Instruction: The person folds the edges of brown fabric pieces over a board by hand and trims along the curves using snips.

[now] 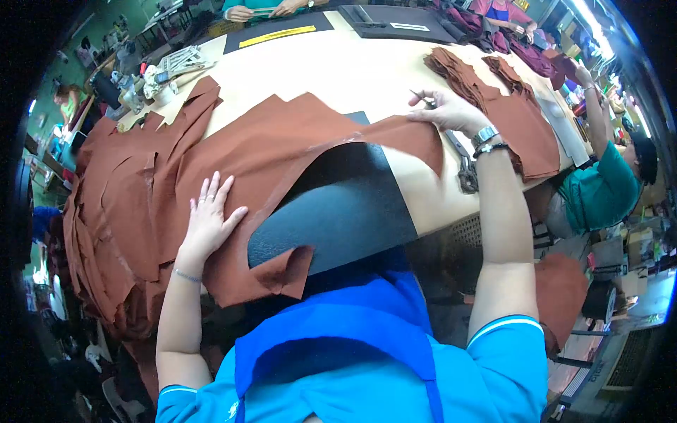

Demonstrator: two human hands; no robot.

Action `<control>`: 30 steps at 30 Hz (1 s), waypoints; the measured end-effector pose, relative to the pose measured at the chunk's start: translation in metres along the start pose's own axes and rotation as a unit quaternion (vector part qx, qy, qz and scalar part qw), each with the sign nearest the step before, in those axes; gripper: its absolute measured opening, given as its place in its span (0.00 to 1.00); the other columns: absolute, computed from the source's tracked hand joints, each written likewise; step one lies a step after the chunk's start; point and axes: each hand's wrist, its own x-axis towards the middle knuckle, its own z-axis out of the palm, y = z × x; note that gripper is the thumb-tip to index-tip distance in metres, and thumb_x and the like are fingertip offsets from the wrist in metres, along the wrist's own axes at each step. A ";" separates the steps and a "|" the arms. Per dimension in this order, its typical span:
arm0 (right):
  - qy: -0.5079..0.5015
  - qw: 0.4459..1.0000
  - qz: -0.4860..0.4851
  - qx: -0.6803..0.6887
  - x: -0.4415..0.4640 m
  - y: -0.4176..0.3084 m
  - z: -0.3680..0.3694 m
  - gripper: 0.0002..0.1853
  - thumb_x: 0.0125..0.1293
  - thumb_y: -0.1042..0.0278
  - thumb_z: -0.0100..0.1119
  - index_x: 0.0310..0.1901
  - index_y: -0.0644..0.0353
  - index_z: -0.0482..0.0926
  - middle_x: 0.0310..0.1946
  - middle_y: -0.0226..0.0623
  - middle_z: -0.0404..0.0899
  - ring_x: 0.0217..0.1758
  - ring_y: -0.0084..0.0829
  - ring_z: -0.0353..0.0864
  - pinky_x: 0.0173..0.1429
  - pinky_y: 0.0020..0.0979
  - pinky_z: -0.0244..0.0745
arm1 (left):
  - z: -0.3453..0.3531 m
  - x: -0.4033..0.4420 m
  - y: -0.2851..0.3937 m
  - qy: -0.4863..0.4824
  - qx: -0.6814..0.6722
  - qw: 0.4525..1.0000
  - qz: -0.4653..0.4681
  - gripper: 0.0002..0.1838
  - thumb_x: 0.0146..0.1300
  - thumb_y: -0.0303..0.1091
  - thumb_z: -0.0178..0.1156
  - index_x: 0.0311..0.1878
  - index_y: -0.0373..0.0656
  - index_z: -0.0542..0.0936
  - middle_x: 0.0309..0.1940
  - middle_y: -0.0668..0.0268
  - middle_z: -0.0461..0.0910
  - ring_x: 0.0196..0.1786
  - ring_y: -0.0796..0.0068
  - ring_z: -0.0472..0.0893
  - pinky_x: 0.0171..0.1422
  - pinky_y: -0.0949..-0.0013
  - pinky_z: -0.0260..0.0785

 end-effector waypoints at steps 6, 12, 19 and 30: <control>0.334 0.925 -0.180 -0.031 0.011 0.018 0.031 0.19 0.75 0.50 0.54 0.48 0.59 0.79 0.32 0.23 0.76 0.30 0.20 0.72 0.37 0.26 0.73 | -0.012 0.008 0.019 0.125 0.035 0.986 0.106 0.22 0.61 0.48 0.65 0.56 0.49 0.80 0.58 0.57 0.76 0.64 0.55 0.73 0.64 0.45 0.66; -0.065 0.900 0.029 0.431 -0.030 -0.025 0.153 0.22 0.77 0.43 0.47 0.53 0.55 0.75 0.26 0.21 0.65 0.23 0.14 0.60 0.22 0.18 0.61 | 0.021 0.057 0.075 0.204 -0.149 0.938 0.239 0.08 0.59 0.40 0.68 0.38 0.48 0.85 0.36 0.66 0.80 0.41 0.62 0.81 0.47 0.61 0.75; -0.248 0.716 0.152 0.634 -0.022 -0.020 0.208 0.19 0.78 0.44 0.45 0.49 0.52 0.71 0.26 0.22 0.65 0.20 0.12 0.58 0.18 0.13 0.54 | 0.031 0.061 0.076 0.280 -0.231 0.906 0.216 0.03 0.61 0.32 0.67 0.35 0.44 0.85 0.29 0.67 0.80 0.32 0.70 0.81 0.37 0.68 0.75; -0.214 0.708 0.160 0.654 -0.001 -0.030 0.215 0.17 0.78 0.46 0.47 0.46 0.53 0.73 0.21 0.20 0.63 0.18 0.12 0.57 0.16 0.14 0.51 | 0.032 0.061 0.076 0.270 -0.267 0.903 0.200 0.03 0.61 0.34 0.67 0.34 0.47 0.85 0.29 0.69 0.80 0.33 0.69 0.81 0.39 0.65 0.75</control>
